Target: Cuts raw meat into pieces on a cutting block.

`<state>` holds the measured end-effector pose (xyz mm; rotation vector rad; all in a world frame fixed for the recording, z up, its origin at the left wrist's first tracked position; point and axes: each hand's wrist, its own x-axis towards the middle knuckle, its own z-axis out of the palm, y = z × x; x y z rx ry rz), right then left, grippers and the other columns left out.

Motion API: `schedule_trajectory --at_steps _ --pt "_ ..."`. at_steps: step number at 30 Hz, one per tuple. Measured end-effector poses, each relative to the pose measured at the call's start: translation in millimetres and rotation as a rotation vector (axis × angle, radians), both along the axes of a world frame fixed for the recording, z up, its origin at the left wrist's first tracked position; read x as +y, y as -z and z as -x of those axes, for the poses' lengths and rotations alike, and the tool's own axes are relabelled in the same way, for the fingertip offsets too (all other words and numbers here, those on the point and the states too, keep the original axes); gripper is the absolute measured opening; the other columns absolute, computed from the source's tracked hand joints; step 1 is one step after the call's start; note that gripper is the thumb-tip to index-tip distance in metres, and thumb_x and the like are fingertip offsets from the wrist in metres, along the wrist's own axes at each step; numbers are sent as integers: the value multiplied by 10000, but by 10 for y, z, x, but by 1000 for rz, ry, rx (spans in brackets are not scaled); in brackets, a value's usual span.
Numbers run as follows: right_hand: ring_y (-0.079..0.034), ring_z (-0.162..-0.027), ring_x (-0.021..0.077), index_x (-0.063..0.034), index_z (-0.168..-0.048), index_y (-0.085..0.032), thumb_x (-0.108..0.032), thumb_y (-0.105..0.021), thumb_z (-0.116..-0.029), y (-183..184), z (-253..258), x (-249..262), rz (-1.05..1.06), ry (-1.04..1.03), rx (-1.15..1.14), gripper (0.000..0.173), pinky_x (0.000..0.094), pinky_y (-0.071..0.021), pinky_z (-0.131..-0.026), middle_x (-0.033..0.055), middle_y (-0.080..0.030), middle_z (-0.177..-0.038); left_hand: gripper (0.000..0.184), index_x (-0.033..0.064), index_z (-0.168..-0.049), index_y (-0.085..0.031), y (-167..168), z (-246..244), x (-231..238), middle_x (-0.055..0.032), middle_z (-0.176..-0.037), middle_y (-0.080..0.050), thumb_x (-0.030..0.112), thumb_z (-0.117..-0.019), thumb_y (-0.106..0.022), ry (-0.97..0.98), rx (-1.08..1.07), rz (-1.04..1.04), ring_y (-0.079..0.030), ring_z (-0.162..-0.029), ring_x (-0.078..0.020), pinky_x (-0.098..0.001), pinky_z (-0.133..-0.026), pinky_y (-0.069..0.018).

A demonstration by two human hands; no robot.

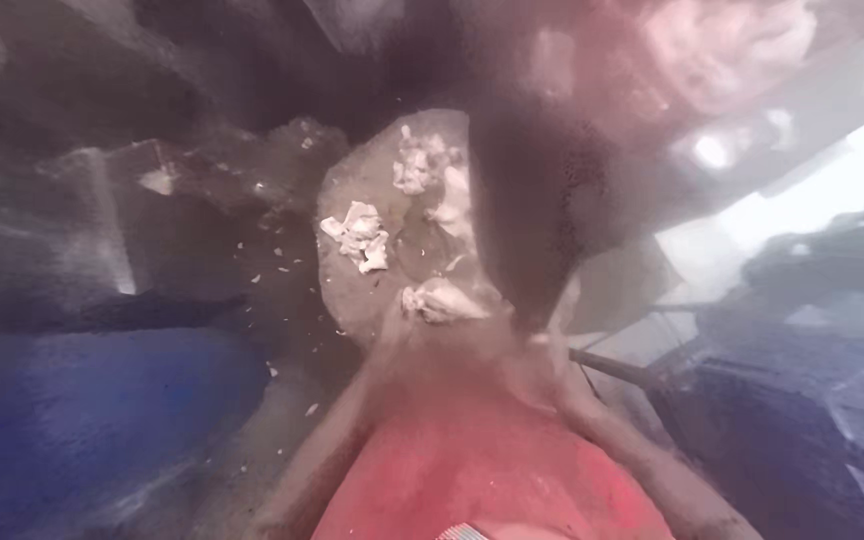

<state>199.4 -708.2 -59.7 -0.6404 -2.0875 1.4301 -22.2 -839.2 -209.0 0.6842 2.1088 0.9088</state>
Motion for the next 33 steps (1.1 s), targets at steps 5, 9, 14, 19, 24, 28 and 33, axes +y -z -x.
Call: schedule_trajectory --at_steps 5,9,14,19,24,28,33 --pt "-686 -1101 268 -43 -1376 -565 -532 -315 -1086 1164 -95 -135 -27 -245 -734 621 491 -550 -980 169 -691 -1194 413 -19 -1405 -526 141 63 -67 -197 -1194 -675 194 -1050 -530 18 61 -87 -678 -1063 -245 -424 -963 -553" --pt "-675 -1113 295 -118 -1436 -534 -526 -311 -1093 998 -11 -125 136 -219 -966 578 529 -531 -993 159 -685 -1213 348 65 -1363 -586 222 189 -255 -146 -1195 -689 223 -1059 -525 -27 -30 -35 -687 -1044 -231 -451 -936 -563" --pt "-704 -960 257 -81 -1406 -544 -438 -379 -1094 591 151 -199 9 -103 -787 502 484 -579 -873 134 -706 -1088 310 28 -1284 -631 413 395 -521 -150 -1182 -682 197 -1034 -563 -80 2 -164 -676 -1037 -210 -430 -948 -561" --pt "-668 -1133 301 -52 -1403 -550 -508 -320 -1093 1039 135 -282 165 -292 -890 598 527 -523 -1011 187 -678 -1219 374 58 -1350 -601 281 457 -517 -155 -1249 -668 240 -1024 -588 -78 -52 -21 -657 -1128 -228 -456 -998 -539" --pt "-672 -1134 300 -78 -1379 -590 -563 -285 -1084 1317 -264 -60 229 -170 -1000 645 533 -517 -1020 179 -690 -1212 438 30 -1409 -527 -312 533 -636 -134 -1047 -681 198 -1005 -558 -434 -169 -17 -667 -822 -186 -389 -740 -581" --pt "-687 -1066 273 -56 -1410 -550 -485 -331 -1100 1103 -128 112 166 37 -838 572 507 -549 -963 167 -695 -1163 273 -16 -1203 -591 -467 362 -494 -72 -853 -691 201 -1037 -583 -501 -545 -214 -655 -682 -149 -312 -636 -578" --pt "-670 -1079 214 7 -1443 -500 -470 -335 -1086 404 370 47 84 -40 -517 618 409 -556 -974 179 -673 -1209 307 0 -1261 -548 -41 -136 75 -79 -918 -673 149 -1009 -642 -430 -727 -205 -638 -696 -130 -284 -634 -565"
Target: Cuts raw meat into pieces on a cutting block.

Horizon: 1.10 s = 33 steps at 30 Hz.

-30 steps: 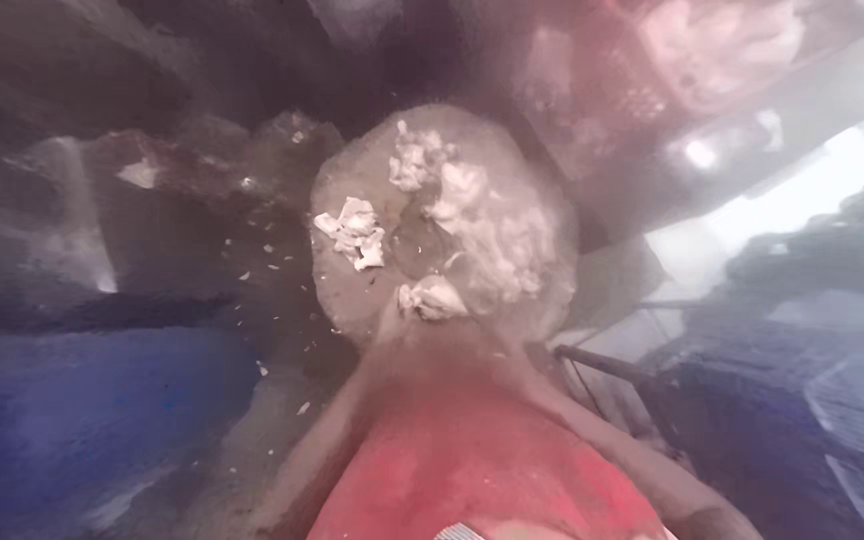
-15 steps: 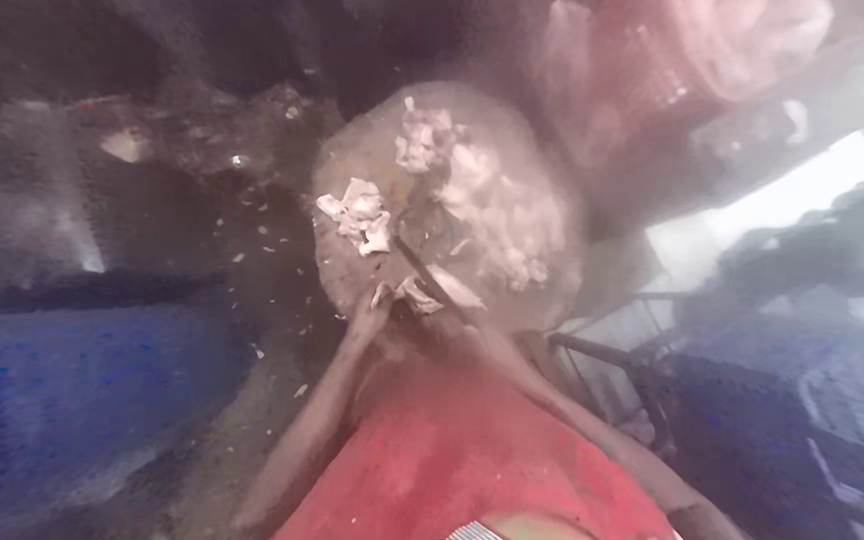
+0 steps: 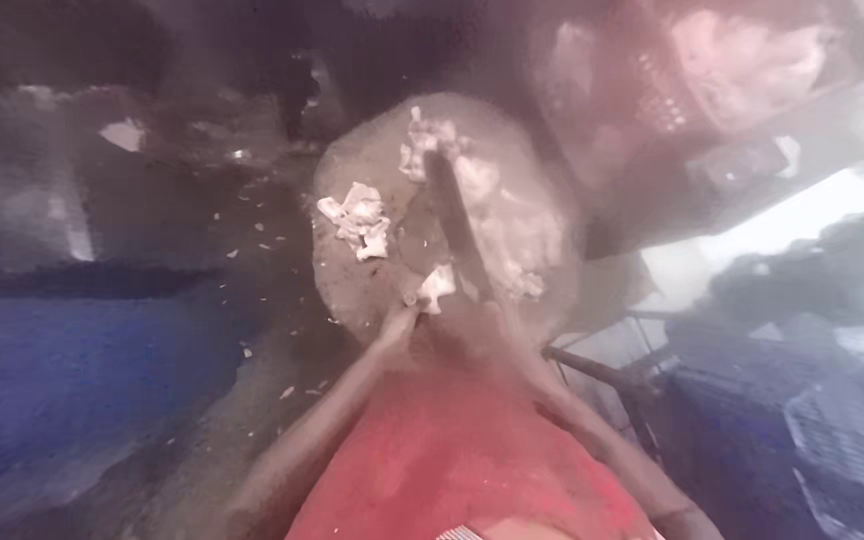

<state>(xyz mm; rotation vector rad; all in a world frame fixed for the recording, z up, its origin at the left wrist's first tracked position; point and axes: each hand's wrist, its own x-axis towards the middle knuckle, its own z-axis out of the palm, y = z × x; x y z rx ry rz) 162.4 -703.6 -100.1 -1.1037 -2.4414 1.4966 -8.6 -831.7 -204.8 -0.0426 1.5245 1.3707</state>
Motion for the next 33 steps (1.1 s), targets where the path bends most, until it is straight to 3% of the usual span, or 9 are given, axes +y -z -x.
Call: schedule_trajectory --at_steps 7,10,13,15,17,23,27,31,33 --pt "-668 -1147 315 -56 -1395 -565 -557 -295 -1081 953 -136 -161 101 -161 -405 650 550 -520 -1015 187 -681 -1232 182 17 -1112 -569 -59 -4 -38 -76 -902 -626 140 -992 -628 150 275 57 -610 -705 -127 -299 -629 -538" --pt "-698 -1034 323 -89 -1406 -548 -569 -313 -1077 717 -93 -179 66 -104 -432 627 569 -557 -920 180 -701 -1132 231 49 -1165 -576 3 145 -215 -71 -961 -624 194 -996 -636 294 440 -81 -628 -752 -136 -312 -667 -568" --pt "-701 -998 243 -61 -1447 -524 -424 -376 -1096 188 -19 -153 -22 -102 -234 527 466 -574 -922 156 -702 -1144 445 62 -1380 -575 162 357 -271 -155 -1233 -678 303 -1011 -636 421 656 144 -678 -1084 -246 -465 -969 -555" --pt "-674 -897 145 -13 -1382 -553 -464 -360 -1089 -47 -35 -201 -53 -140 -7 571 367 -582 -848 111 -697 -1041 409 83 -1322 -607 342 400 -321 -121 -1119 -705 355 -1016 -622 356 750 236 -698 -998 -228 -477 -905 -583" --pt "-684 -938 120 29 -1317 -594 -543 -351 -1073 39 -124 -291 -46 -205 72 667 340 -583 -883 116 -710 -1052 334 90 -1215 -643 386 406 -360 -104 -997 -700 349 -1007 -611 301 697 267 -685 -871 -208 -455 -805 -585" --pt "-690 -1049 303 -80 -1353 -593 -544 -322 -1085 825 -256 -237 60 -230 -466 601 546 -547 -947 171 -701 -1136 240 18 -1135 -612 189 321 -527 -71 -790 -666 222 -1010 -635 -33 338 43 -619 -591 -148 -310 -548 -552" --pt "-698 -1002 259 -78 -1456 -520 -447 -346 -1103 359 -158 -207 12 -109 -296 539 492 -569 -920 153 -703 -1126 309 -14 -1261 -563 273 125 -615 -136 -995 -729 215 -1053 -583 88 55 49 -736 -811 -223 -374 -734 -629" --pt "-663 -938 121 36 -1396 -532 -505 -340 -1077 165 -58 -415 99 -162 26 656 333 -575 -885 109 -688 -1080 273 -20 -1219 -564 366 -100 -629 -139 -961 -732 178 -1034 -596 209 74 83 -745 -781 -229 -377 -711 -641" --pt "-687 -1042 216 7 -1378 -565 -493 -361 -1082 475 -91 -474 151 -263 -181 616 433 -555 -965 161 -696 -1164 279 -31 -1222 -564 349 -100 -622 -136 -944 -729 184 -1045 -578 250 110 120 -740 -763 -217 -371 -706 -638"
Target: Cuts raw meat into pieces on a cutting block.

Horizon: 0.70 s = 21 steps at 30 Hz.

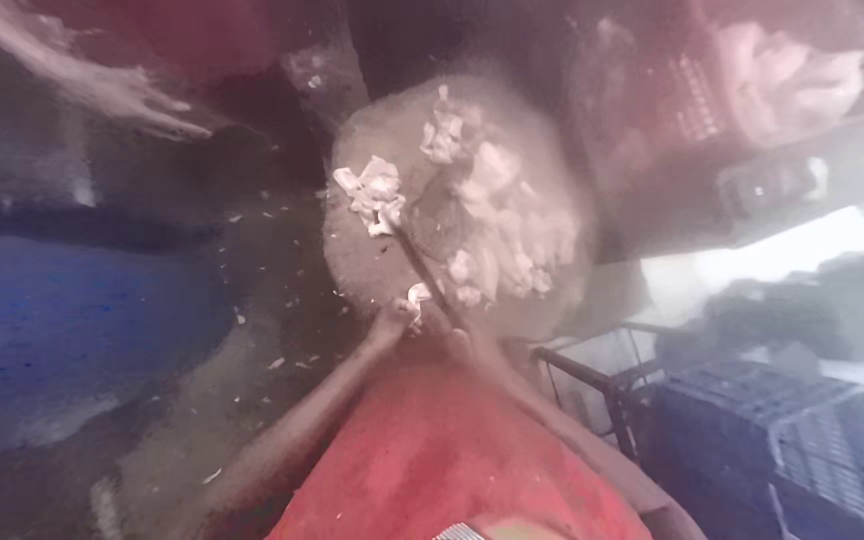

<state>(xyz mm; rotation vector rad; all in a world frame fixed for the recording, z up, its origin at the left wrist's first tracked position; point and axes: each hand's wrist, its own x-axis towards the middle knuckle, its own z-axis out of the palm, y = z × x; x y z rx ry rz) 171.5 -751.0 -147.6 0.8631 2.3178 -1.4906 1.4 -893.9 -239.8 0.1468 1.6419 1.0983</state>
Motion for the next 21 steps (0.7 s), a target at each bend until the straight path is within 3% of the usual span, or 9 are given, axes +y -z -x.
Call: schedule_trajectory --at_steps 2,3,6,9,12,13,16,19,21 --pt "-675 -1064 288 -36 -1329 -578 -571 -311 -1080 365 -54 30 101 -94 -276 647 524 -534 -964 182 -677 -1155 312 -15 -1270 -559 -23 70 -72 -124 -966 -707 221 -1066 -541 97 21 44 -716 -770 -196 -365 -716 -623" --pt "-680 -1028 276 -52 -1314 -592 -564 -304 -1082 486 -121 63 151 -93 -310 632 511 -549 -938 168 -682 -1122 313 -1 -1262 -569 -32 152 -139 -116 -951 -705 237 -1059 -551 179 51 47 -703 -754 -186 -361 -704 -613" --pt "-664 -854 222 -54 -1244 -631 -480 -312 -1104 641 -411 159 205 9 -253 550 437 -569 -821 127 -673 -966 360 49 -1264 -626 -281 574 -321 -129 -966 -692 323 -1034 -600 558 213 119 -668 -752 -206 -423 -744 -587" --pt "-693 -945 273 -21 -1274 -618 -526 -393 -1076 568 -635 262 112 98 -293 587 493 -567 -895 169 -698 -1043 355 77 -1229 -662 -768 946 -153 -101 -935 -693 360 -1019 -621 616 286 78 -650 -752 -184 -428 -740 -570" --pt "-699 -1016 335 -8 -1323 -588 -532 -472 -1049 498 -670 287 2 19 -379 603 550 -545 -933 212 -700 -1095 511 245 -1489 -466 -1237 987 508 -42 -1345 -631 313 -1014 -641 475 362 -191 -683 -1058 -156 -396 -909 -585" --pt "-694 -1053 357 -28 -1337 -581 -503 -461 -1059 426 -621 306 -40 -67 -432 563 571 -537 -941 218 -698 -1125 556 254 -1534 -417 -1244 941 788 -65 -1415 -597 313 -1024 -630 514 445 -206 -684 -1112 -192 -433 -940 -583" --pt "-653 -1155 425 -83 -1380 -565 -406 -488 -1061 218 -498 381 -144 -302 -569 461 633 -506 -961 231 -678 -1223 456 198 -1465 -534 -954 631 1565 -95 -1366 -637 217 -1016 -610 754 732 -222 -655 -1185 -248 -517 -1024 -529" --pt "-659 -1158 419 -130 -1373 -598 -405 -474 -1065 377 -541 353 -276 -396 -469 431 655 -519 -940 204 -686 -1245 485 140 -1397 -613 -634 350 1844 -118 -1402 -615 255 -935 -705 878 918 -161 -567 -1305 -308 -561 -1107 -439" --pt "-694 -1122 293 -136 -1312 -661 -381 -447 -1076 495 -441 317 -370 -268 -239 402 526 -560 -950 135 -723 -1208 440 179 -1304 -682 -362 392 1849 -68 -1413 -609 337 -897 -728 858 1097 -139 -529 -1339 -286 -530 -1130 -424"
